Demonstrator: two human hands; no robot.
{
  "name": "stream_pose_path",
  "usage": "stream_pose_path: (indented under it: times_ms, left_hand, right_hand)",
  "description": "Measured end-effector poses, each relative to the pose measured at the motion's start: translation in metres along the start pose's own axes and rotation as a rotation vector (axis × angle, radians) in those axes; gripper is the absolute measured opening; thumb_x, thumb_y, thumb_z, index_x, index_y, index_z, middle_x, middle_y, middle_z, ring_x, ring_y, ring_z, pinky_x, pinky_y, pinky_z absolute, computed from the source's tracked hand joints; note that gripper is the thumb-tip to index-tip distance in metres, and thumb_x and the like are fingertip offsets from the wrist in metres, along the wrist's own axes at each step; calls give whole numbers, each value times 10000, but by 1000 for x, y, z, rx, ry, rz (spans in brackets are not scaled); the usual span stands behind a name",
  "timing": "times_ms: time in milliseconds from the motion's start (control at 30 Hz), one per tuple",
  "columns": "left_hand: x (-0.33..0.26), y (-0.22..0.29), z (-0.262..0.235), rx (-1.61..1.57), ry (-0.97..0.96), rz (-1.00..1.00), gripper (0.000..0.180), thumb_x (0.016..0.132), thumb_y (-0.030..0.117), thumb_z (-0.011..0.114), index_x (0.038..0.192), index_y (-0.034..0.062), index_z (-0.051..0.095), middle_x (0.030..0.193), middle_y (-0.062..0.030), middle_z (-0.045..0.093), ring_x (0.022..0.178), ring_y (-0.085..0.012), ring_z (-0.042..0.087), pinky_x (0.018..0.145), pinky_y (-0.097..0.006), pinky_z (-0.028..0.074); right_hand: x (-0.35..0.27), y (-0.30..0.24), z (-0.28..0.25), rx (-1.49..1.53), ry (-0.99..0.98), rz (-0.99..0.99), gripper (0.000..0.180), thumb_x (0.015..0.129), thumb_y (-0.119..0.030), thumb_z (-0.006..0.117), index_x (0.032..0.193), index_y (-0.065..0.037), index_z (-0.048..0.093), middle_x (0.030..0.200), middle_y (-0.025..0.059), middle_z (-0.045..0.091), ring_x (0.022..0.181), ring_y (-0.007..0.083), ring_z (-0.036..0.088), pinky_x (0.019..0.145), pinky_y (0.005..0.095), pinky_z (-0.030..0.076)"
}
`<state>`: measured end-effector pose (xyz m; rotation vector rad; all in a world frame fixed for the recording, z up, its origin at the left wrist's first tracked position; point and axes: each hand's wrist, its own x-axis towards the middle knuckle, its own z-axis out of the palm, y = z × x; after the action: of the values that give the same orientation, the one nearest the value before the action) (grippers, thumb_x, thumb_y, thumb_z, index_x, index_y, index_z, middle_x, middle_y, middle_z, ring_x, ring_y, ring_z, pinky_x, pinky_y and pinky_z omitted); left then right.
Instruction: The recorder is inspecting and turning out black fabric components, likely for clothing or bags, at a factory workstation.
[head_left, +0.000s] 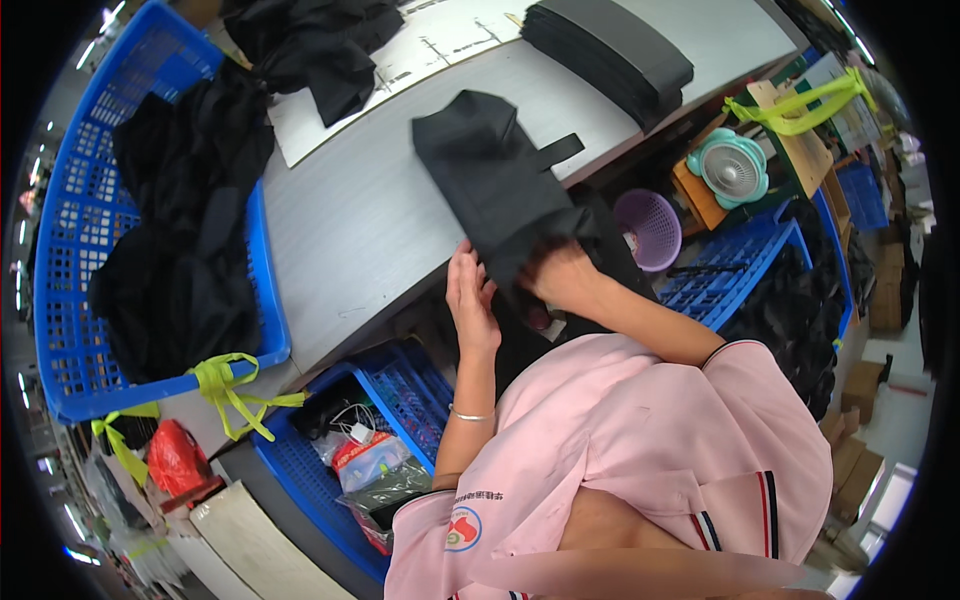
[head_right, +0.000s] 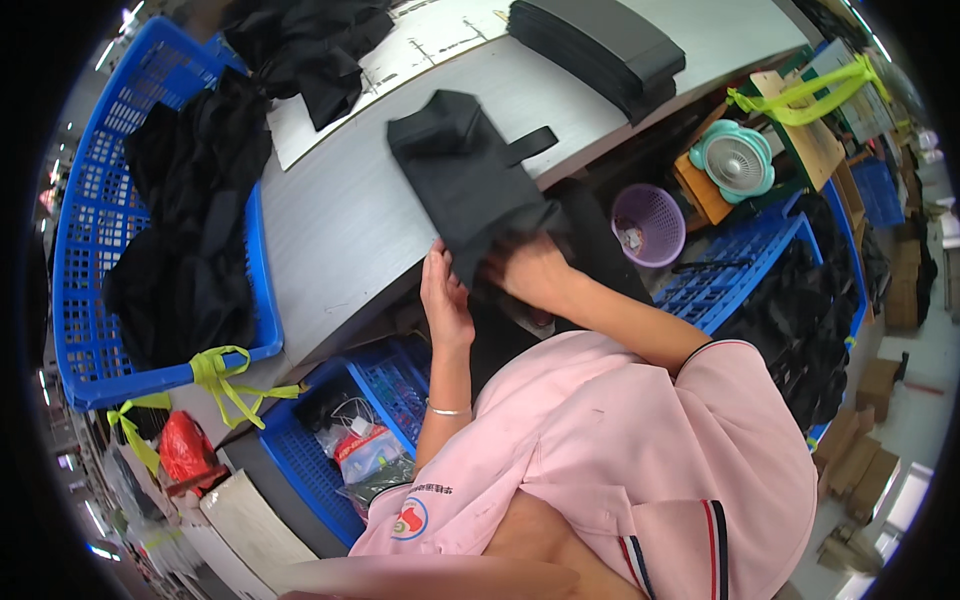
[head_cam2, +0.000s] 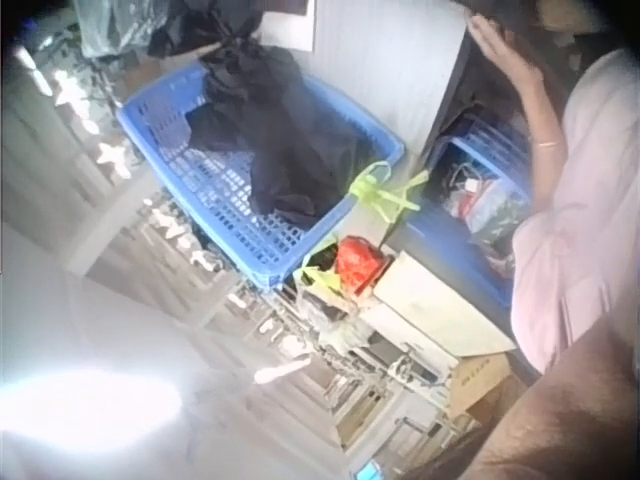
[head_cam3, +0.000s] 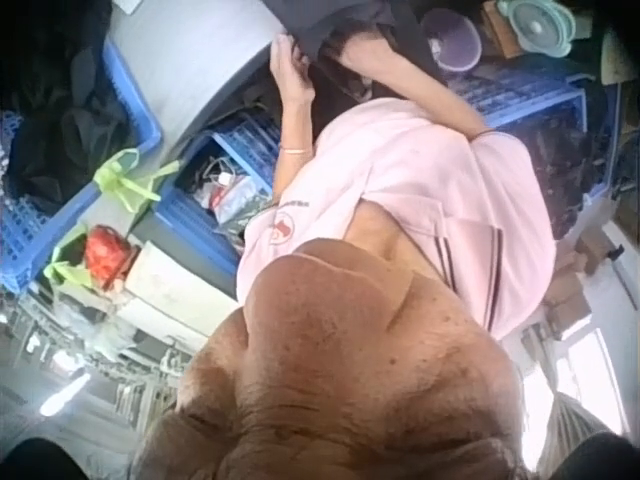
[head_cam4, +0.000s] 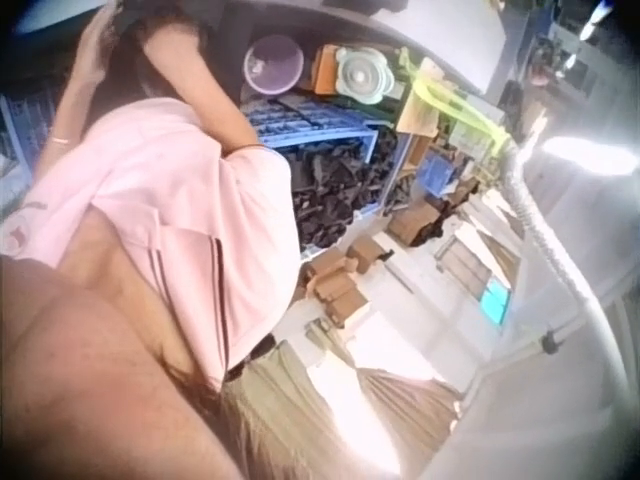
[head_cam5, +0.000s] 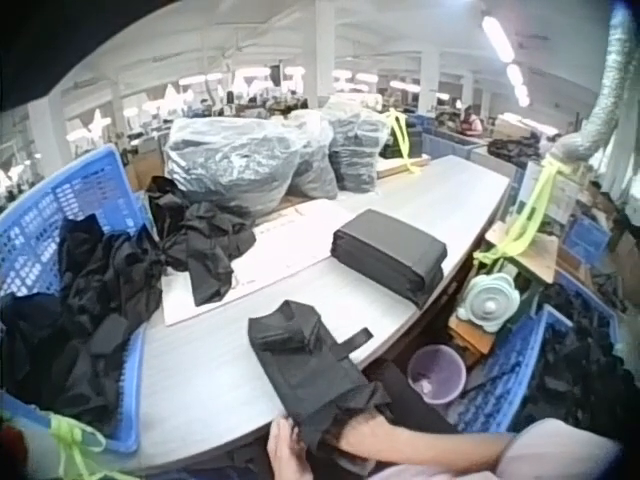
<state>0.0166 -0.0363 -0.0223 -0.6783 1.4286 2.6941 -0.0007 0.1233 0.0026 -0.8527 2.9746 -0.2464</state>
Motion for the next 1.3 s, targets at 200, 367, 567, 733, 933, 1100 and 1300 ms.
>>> stream_pose_path:
  times_ms: [200,367,567,733,933,1100,1300]
  left_hand:
    - [18,15,8,-128,-262,-85,483,1034,295,606,1394,-10,505,1340,-102,600,1226,-220,584,1027,-366,477]
    - [9,-1,9,116,-459,-95,553,1032,373,607,1397,-33,522,1343,-88,604,1167,-188,598,1052,-328,432]
    - [-10,-25,34,144,-645,-238,636,1004,459,614,1390,-40,539,1371,-112,599,1232,-220,578,1077,-358,437]
    - [-27,-30,62,83,-495,-276,489,974,240,695,1361,-20,547,1342,-141,619,1187,-259,620,1045,-409,498]
    - [-3,-31,92,110,-479,-176,505,965,255,708,1338,-42,542,1374,-172,587,1179,-295,608,1043,-466,500]
    - [-9,-59,148,-42,-581,-273,364,1005,230,647,1210,-69,615,1274,-179,648,1118,-278,644,1017,-442,528]
    - [-91,-109,223,361,-1079,-446,475,1023,121,588,1464,22,446,1493,-134,496,1307,-279,538,1082,-412,449]
  right_hand:
    - [-45,-31,-55,421,352,-64,160,879,-152,689,1012,-70,720,1004,101,704,885,285,705,733,358,559]
    - [-59,17,-98,212,830,378,275,859,-191,757,1049,-4,692,1151,124,700,1002,320,697,818,378,559]
    - [-95,41,-100,1468,321,398,202,871,-100,698,1008,41,745,868,16,714,793,81,606,723,286,510]
    - [-108,74,-81,933,578,648,347,779,-277,761,967,15,740,846,198,723,768,253,709,712,380,529]
    - [-147,77,-44,1066,1093,665,705,852,-447,782,1330,9,536,1209,186,649,1197,296,606,1020,383,468]
    - [-208,72,-37,1679,854,620,792,850,-165,821,1484,-4,374,1370,164,579,1288,236,545,1085,384,444]
    - [-324,114,-15,2510,1559,896,506,997,-401,589,1287,15,601,1248,151,675,1170,264,645,1029,455,510]
